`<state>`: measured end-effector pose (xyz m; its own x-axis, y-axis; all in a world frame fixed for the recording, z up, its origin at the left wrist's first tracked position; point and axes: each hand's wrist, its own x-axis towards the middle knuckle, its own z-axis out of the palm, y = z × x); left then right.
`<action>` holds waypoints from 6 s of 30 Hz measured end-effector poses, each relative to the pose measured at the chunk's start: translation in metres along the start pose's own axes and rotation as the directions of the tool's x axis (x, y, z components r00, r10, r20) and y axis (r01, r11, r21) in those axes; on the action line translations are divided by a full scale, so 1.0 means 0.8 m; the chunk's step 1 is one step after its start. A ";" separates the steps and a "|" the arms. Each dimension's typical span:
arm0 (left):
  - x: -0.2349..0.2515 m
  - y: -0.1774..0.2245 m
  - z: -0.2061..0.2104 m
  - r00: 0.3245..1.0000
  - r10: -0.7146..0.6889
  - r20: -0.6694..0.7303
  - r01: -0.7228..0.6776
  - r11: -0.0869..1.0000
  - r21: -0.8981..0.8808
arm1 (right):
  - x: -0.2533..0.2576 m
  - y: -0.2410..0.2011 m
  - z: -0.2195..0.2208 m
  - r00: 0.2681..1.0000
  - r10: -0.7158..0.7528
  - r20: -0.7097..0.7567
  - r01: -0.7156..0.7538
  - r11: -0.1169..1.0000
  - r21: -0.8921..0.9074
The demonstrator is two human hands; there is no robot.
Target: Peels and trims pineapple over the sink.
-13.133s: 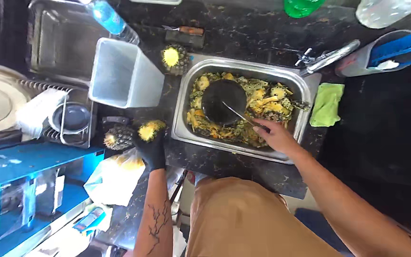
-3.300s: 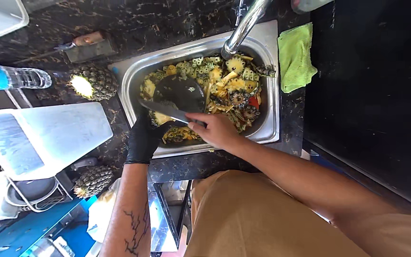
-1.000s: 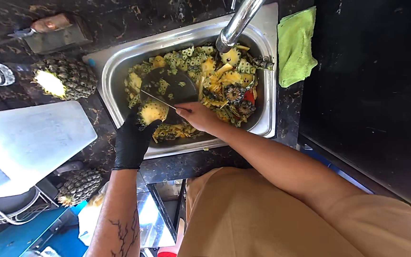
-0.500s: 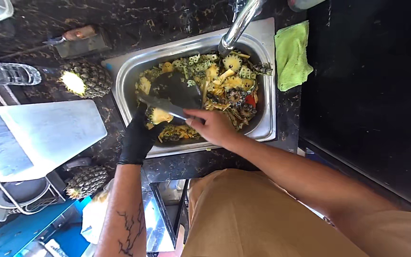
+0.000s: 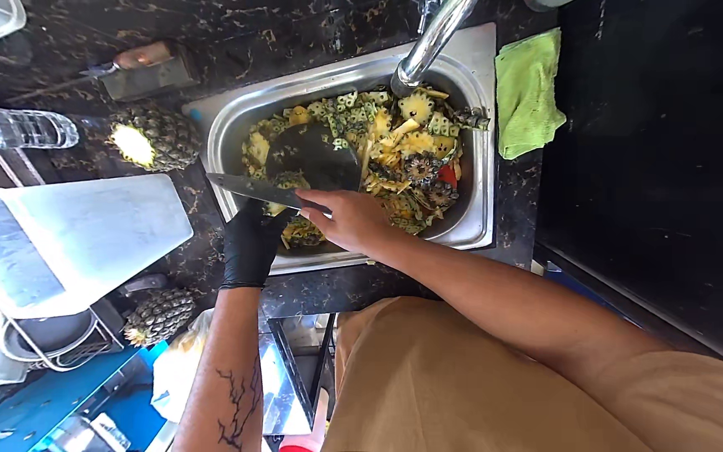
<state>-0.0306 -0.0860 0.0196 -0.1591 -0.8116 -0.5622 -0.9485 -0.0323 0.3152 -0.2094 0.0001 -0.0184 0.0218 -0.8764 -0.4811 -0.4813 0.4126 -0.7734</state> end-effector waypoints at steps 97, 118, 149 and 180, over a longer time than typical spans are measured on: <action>-0.011 0.001 0.022 0.993 -0.066 -0.095 0.052 0.988 -0.147 | -0.041 0.015 0.003 0.993 -0.033 -0.114 0.013 0.985 -0.170; -0.004 0.003 0.019 0.998 -0.047 -0.052 0.036 0.980 -0.194 | -0.044 0.013 -0.018 0.978 0.185 0.092 -0.200 0.961 0.193; -0.007 -0.001 0.023 0.995 -0.094 -0.036 0.085 0.976 -0.203 | 0.020 0.073 0.004 0.965 0.206 0.162 -0.255 0.877 0.407; 0.000 -0.025 0.046 0.981 -0.073 -0.180 0.003 0.933 -0.359 | -0.001 0.010 0.025 0.966 -0.179 -0.185 0.120 0.949 -0.291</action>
<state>-0.0216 -0.0640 -0.0152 -0.0379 -0.8987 -0.4369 -0.7874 -0.2424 0.5668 -0.1962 0.0094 -0.0323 -0.0550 -0.9668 -0.2495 -0.7092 0.2138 -0.6718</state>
